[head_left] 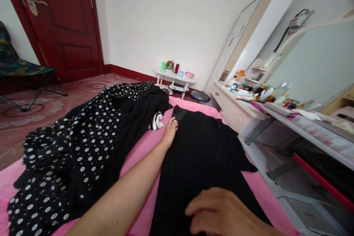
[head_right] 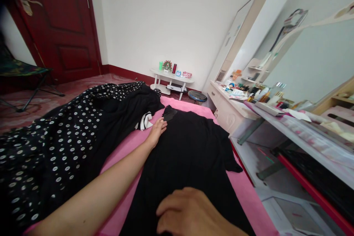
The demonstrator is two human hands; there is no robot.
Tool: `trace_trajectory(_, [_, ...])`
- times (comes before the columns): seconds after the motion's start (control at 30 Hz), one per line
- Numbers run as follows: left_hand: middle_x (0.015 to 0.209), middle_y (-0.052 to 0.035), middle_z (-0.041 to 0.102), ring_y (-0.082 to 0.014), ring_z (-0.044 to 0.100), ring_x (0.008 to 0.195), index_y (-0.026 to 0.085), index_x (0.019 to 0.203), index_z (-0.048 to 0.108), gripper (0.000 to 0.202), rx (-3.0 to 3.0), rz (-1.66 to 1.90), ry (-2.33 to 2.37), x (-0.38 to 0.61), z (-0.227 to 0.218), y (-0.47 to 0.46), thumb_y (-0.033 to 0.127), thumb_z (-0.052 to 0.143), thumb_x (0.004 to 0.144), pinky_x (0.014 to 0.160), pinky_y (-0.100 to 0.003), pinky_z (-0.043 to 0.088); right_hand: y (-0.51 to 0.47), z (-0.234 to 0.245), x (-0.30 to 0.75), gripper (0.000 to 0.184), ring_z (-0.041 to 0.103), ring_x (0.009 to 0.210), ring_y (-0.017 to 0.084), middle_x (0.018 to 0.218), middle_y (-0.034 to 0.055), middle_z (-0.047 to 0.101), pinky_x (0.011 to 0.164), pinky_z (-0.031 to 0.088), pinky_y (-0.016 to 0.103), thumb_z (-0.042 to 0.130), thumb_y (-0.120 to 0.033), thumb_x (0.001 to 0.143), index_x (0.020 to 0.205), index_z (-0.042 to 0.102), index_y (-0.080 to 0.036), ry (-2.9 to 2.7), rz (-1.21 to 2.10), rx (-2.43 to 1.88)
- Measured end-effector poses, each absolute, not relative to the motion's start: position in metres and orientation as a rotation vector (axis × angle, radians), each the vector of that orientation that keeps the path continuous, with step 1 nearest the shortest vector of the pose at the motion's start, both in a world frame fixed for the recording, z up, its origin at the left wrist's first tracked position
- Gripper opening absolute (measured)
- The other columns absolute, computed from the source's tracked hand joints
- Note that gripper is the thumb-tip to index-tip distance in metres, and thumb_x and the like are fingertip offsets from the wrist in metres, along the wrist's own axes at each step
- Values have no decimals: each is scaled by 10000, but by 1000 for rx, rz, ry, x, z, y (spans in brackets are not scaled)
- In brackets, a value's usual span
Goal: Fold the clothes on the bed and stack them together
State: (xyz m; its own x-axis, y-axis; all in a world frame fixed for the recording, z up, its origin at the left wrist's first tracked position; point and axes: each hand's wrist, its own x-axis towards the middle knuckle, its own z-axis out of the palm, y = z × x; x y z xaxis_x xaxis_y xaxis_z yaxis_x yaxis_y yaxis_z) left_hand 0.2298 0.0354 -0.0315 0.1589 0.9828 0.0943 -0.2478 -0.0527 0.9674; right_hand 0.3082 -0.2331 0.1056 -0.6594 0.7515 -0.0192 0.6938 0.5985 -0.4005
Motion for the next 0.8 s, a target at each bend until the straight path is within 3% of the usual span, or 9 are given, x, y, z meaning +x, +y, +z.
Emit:
trace_trajectory(0.1, [1160,-141,601,-180,617,1022,138,1277,461,400,1255,1252,926,231,-31,32,258,457,896,886,-324,487,-210,95,327,254,617,916,128,1038,23,666,802,448,229,497,-110,838,1001,647,-235,-2339,550,-1451])
trace_trajectory(0.23, [1015,-89,635,-156,622,874,140,1167,552,395,1424,1265,1012,233,-28,24,109,567,774,869,-324,475,-147,72,354,195,633,822,149,911,37,675,729,483,260,538,-143,794,924,674,-194,-1991,513,-1603])
trace_trajectory(0.37, [854,-39,631,-135,594,716,141,1106,589,368,1563,1261,1048,235,-24,16,116,604,740,750,-293,482,-64,45,373,203,661,818,163,925,55,693,669,534,256,591,-156,747,939,659,-158,-1555,632,-1685])
trace_trajectory(0.5, [788,-3,596,-120,548,647,155,1130,581,421,1746,1191,1088,236,-26,16,127,631,713,657,-257,457,10,29,379,233,684,792,133,954,74,694,582,537,185,535,-115,780,1003,600,-140,-1246,630,-1844])
trace_trajectory(0.63, [780,18,572,-110,523,644,206,1115,599,430,1838,1157,1049,236,-28,16,87,612,702,646,-241,436,61,21,380,175,685,665,170,790,96,698,508,520,221,558,-273,811,899,615,-133,-1222,519,-1999])
trace_trajectory(0.7, [786,16,569,-118,526,679,227,1063,631,391,1882,1164,1020,235,-27,15,76,588,705,658,-242,428,77,17,380,213,686,672,215,708,111,688,541,523,263,631,-351,753,771,630,-139,-1230,450,-2086])
trace_trajectory(0.8, [784,7,567,-136,531,714,244,977,674,331,1949,1145,993,234,-24,13,82,565,710,669,-255,419,90,13,381,165,681,821,286,760,155,695,673,518,318,698,-293,651,665,626,-146,-1225,304,-2182])
